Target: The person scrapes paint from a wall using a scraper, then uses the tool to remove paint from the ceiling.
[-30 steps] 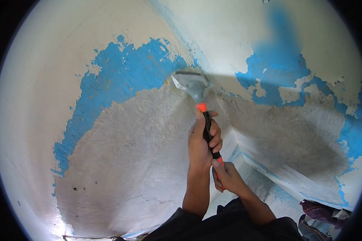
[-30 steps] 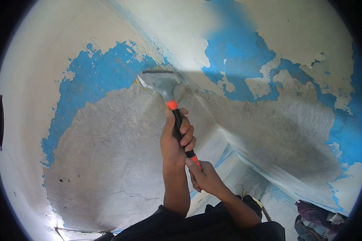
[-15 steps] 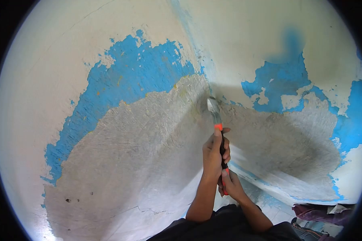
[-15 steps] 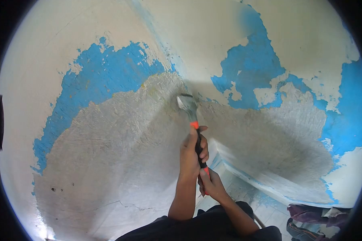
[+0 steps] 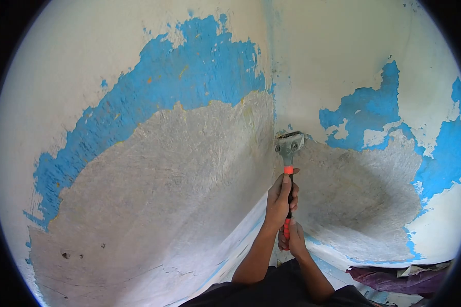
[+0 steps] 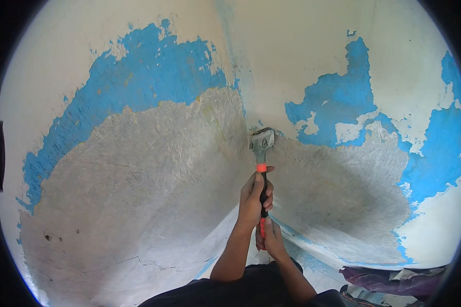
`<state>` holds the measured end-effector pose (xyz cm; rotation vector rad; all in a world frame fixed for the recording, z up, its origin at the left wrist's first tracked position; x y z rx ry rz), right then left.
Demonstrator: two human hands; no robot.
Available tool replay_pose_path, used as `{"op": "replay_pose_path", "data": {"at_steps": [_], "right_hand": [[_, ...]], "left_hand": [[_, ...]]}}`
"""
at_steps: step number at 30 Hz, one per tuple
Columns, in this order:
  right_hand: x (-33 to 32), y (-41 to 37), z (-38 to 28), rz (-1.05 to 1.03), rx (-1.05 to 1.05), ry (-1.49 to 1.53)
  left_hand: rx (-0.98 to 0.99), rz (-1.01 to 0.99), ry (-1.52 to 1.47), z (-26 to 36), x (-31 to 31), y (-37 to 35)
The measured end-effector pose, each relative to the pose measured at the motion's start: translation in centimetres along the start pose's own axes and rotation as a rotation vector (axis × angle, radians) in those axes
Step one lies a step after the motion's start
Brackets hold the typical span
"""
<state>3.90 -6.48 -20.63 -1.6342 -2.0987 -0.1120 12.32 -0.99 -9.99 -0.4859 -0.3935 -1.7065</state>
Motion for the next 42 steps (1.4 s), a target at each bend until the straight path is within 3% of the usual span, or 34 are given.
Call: {"op": "replay_pose_path", "data": {"at_steps": [38,42], "right_hand": [[-5.4,2.0,-0.7,-0.074,0.010,-0.139],[-5.5,2.4,-2.7,-0.070,0.032,-0.182]], "left_hand": [[0.044,0.080,-0.099,-3.0,0.2,1.7],[0.080,0.066,-0.114,-0.7,1.2,2.1]]}}
Point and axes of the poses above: each hand's wrist, its own y-axis towards the middle knuckle, its own x-axis out of the palm, z = x × y, the point moved 9 cm from there along y, towards the middle knuckle, and after that the axes turned 3 degrees about -z, right-handed, at the moved point
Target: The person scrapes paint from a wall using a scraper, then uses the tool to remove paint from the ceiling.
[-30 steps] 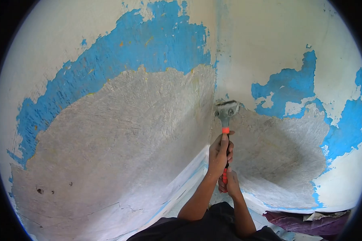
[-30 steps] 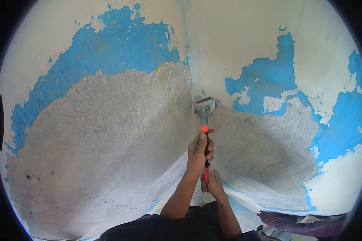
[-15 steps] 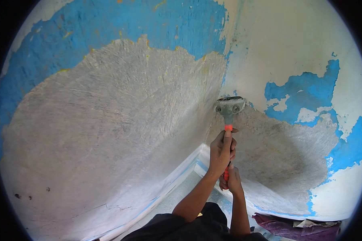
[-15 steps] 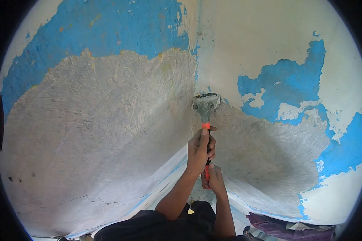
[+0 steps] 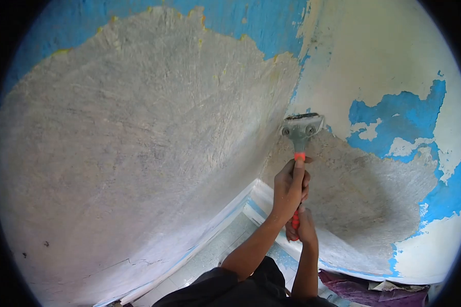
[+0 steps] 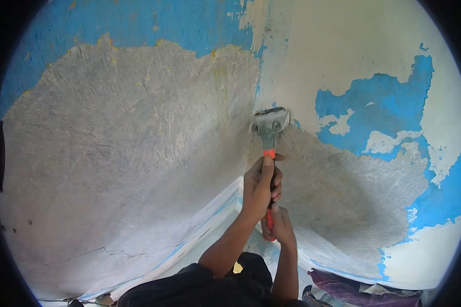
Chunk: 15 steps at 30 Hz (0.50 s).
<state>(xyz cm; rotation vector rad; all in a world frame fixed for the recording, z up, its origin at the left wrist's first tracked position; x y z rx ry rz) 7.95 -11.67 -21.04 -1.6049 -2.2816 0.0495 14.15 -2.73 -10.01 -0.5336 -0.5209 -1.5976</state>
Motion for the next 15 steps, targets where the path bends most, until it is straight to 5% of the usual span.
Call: {"op": "replay_pose_path", "data": {"at_steps": [12,15], "right_hand": [[-1.1,-1.2,-1.1,0.002,-0.020,-0.032],[-1.6,-2.1,-1.7,0.099,-0.182,-0.169]], "left_hand": [[0.005,0.069,-0.121,-1.3,0.4,-0.3],[0.009,0.073,-0.080,-1.6,0.1,0.0]]}}
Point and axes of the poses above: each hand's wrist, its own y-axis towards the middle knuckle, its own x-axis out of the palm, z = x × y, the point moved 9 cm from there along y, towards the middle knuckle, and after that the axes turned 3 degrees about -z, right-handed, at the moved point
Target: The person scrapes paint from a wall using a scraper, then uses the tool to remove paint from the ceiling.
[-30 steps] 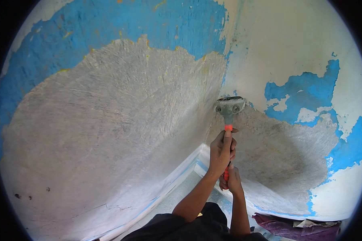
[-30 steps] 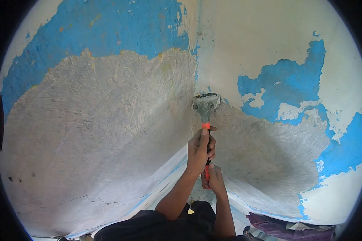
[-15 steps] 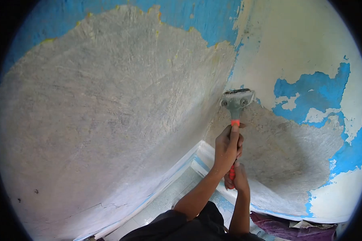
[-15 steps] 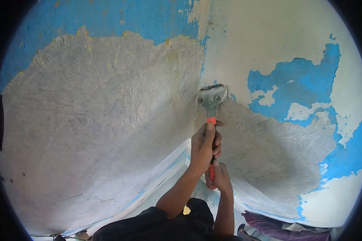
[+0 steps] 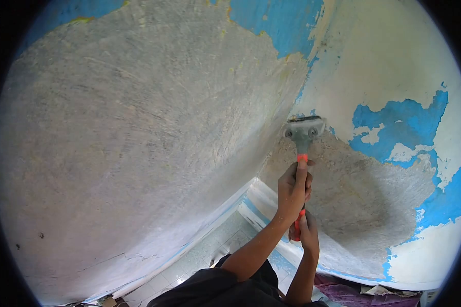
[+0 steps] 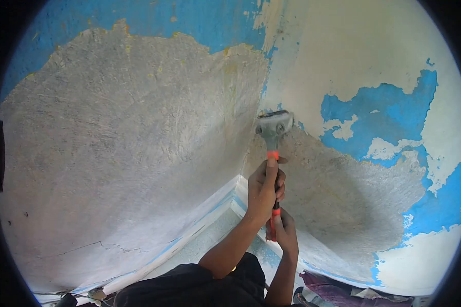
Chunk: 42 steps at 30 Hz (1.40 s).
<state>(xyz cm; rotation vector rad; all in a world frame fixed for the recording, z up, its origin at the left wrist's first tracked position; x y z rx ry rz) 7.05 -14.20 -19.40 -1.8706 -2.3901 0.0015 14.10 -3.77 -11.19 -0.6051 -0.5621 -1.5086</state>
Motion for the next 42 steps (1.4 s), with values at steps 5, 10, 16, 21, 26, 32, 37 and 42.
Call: {"op": "replay_pose_path", "data": {"at_steps": [5,10,16,21,26,32,37,42], "right_hand": [[-0.7,-2.6,-1.3,0.158,-0.049,-0.142],[0.1,-2.4,-2.1,0.265,-0.050,-0.210],[-0.6,-2.8,-1.9,0.349,-0.103,-0.254],[-1.7,-2.1,-2.1,0.397,-0.060,-0.284],[-1.4,-2.2,-1.5,0.382,-0.104,-0.261],[-2.1,-2.1,-1.8,0.418,-0.089,-0.290],[-1.2,-1.2,-1.7,0.383,-0.107,-0.273],[-1.6,-1.5,-0.6,0.394,-0.105,-0.235]], "left_hand": [[-0.032,-0.021,-0.055,0.2,0.5,-0.4],[-0.030,-0.030,-0.054,0.6,0.5,0.0],[-0.022,-0.033,-0.029,0.4,1.2,-0.3],[0.019,-0.023,-0.066,0.1,1.0,0.5],[-0.030,-0.053,-0.047,0.2,1.3,0.0],[0.013,-0.049,-0.065,0.1,1.4,0.2],[-0.009,-0.046,-0.043,0.1,0.9,0.1],[0.003,-0.061,-0.030,0.6,1.0,0.3]]}}
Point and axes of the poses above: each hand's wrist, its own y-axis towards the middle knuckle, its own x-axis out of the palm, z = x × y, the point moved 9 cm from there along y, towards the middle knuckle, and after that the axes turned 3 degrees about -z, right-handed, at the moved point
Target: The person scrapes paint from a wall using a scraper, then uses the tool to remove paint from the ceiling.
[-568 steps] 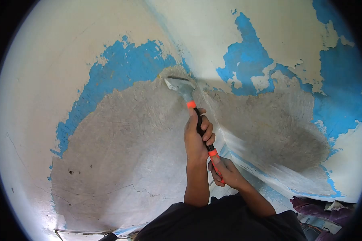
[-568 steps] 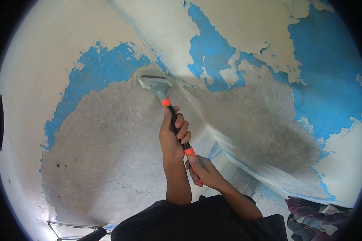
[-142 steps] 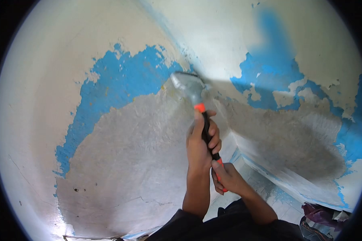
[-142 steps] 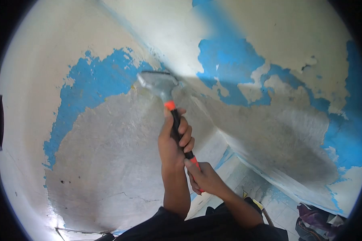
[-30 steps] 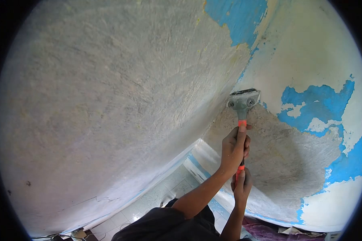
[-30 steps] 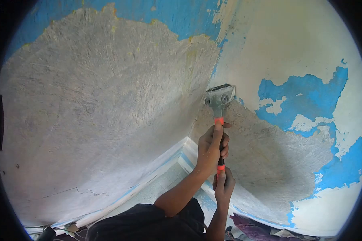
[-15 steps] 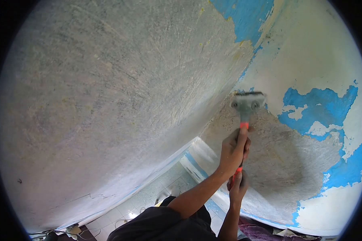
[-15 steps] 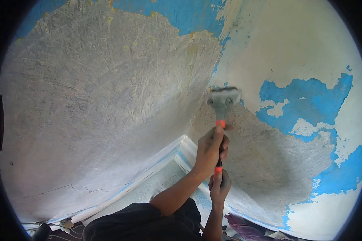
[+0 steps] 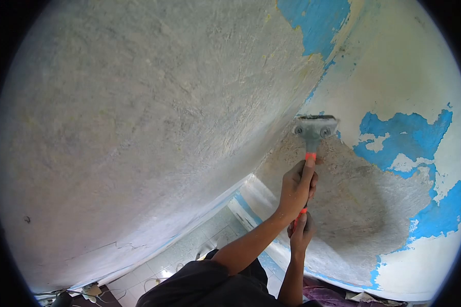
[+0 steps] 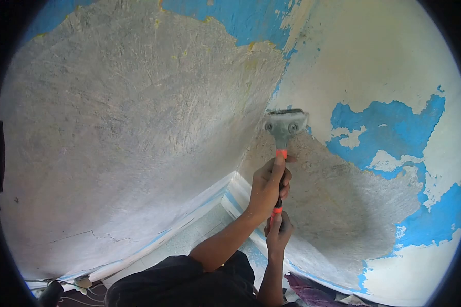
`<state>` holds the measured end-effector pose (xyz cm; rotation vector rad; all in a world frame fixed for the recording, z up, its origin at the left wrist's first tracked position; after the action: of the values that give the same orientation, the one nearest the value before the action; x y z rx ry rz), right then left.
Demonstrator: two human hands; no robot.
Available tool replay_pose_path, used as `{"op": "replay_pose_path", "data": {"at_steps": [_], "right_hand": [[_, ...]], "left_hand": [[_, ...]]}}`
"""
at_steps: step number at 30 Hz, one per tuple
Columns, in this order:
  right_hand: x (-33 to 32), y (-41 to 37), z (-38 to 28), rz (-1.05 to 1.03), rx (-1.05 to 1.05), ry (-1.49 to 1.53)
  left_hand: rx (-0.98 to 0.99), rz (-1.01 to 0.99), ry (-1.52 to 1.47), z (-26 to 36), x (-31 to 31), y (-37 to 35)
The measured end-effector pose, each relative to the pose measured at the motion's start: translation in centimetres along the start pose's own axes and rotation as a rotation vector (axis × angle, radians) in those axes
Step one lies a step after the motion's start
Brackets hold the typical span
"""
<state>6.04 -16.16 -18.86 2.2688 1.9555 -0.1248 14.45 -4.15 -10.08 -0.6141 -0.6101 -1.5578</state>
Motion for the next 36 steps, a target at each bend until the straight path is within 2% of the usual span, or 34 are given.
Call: {"op": "replay_pose_path", "data": {"at_steps": [26,33,36], "right_hand": [[-1.4,0.6,0.4,0.009,0.017,-0.085],[-0.3,1.2,-0.3,0.024,0.010,-0.018],[-1.4,0.7,0.2,0.021,0.025,-0.030]], "left_hand": [[-0.038,-0.024,-0.063,-1.3,0.0,0.3],[0.007,-0.032,-0.019,1.3,0.6,0.8],[-0.011,-0.035,-0.035,-0.5,0.5,0.5]]}}
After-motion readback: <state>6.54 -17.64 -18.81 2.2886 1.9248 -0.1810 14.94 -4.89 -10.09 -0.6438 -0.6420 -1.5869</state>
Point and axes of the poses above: each hand's wrist, its own y-axis towards the middle knuckle, its own x-axis out of the palm, z = x × y, the point moved 9 cm from there along y, towards the middle knuckle, and after that the axes turned 3 degrees about -z, right-handed, at the moved point
